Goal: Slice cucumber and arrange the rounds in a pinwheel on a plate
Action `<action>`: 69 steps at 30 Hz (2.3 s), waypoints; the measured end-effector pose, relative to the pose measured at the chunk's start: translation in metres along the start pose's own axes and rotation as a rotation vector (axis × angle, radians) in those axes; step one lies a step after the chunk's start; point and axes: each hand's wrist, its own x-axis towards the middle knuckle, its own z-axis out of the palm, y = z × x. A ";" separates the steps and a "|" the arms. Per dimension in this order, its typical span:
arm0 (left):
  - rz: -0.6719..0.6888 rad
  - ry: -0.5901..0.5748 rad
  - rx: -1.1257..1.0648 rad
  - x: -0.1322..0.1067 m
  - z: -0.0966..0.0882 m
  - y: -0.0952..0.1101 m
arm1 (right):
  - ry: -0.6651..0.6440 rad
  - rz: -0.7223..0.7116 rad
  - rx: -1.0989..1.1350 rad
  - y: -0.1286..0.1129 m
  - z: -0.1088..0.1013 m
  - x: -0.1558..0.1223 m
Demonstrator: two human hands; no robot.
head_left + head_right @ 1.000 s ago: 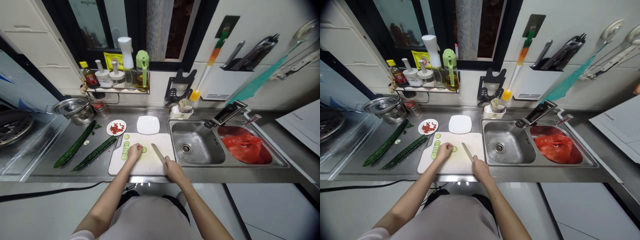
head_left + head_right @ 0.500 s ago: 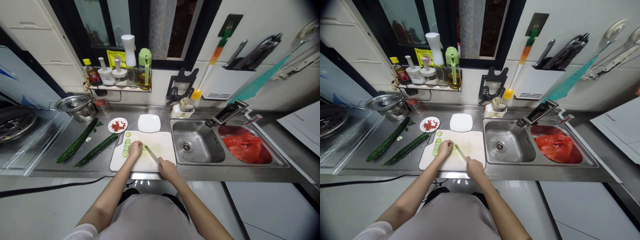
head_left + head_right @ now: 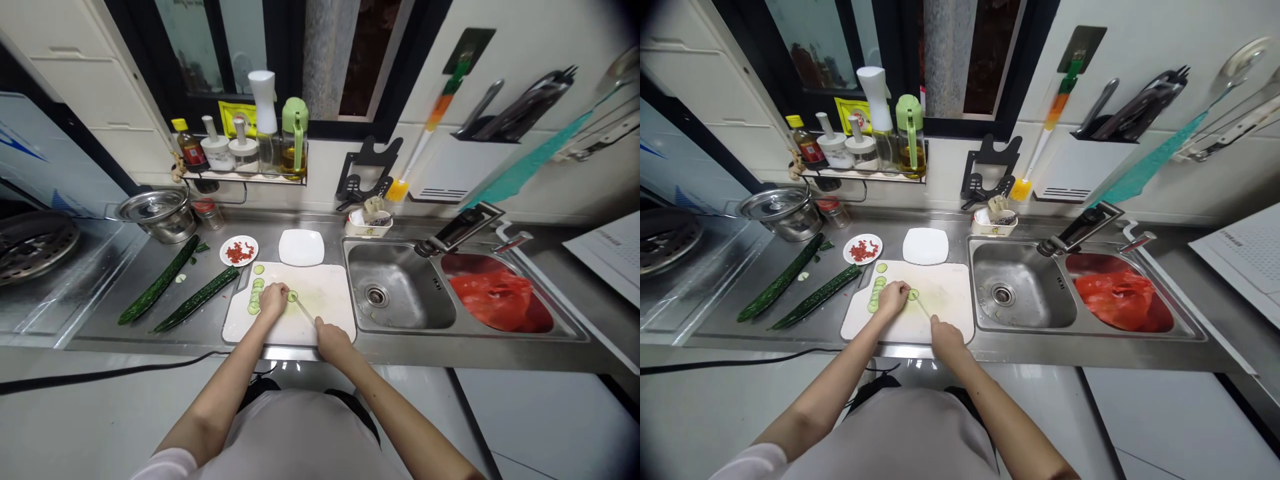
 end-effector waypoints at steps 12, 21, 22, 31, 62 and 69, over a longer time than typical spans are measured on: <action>-0.016 -0.010 0.027 -0.001 -0.002 0.003 | -0.015 -0.011 0.029 -0.006 -0.008 0.005; -0.025 -0.030 0.043 0.002 0.000 0.002 | 0.007 -0.029 0.044 -0.008 -0.008 0.008; -0.030 -0.033 0.046 0.002 0.000 0.002 | 0.002 -0.027 0.046 -0.009 -0.008 0.008; -0.022 -0.039 0.080 0.000 -0.002 0.005 | -0.010 -0.018 0.056 -0.002 -0.005 0.001; -0.012 -0.121 -0.015 0.005 -0.004 0.009 | -0.010 -0.006 0.057 0.005 0.001 -0.002; 0.007 -0.138 -0.037 0.009 -0.003 0.005 | 0.003 -0.015 0.066 0.000 -0.005 0.003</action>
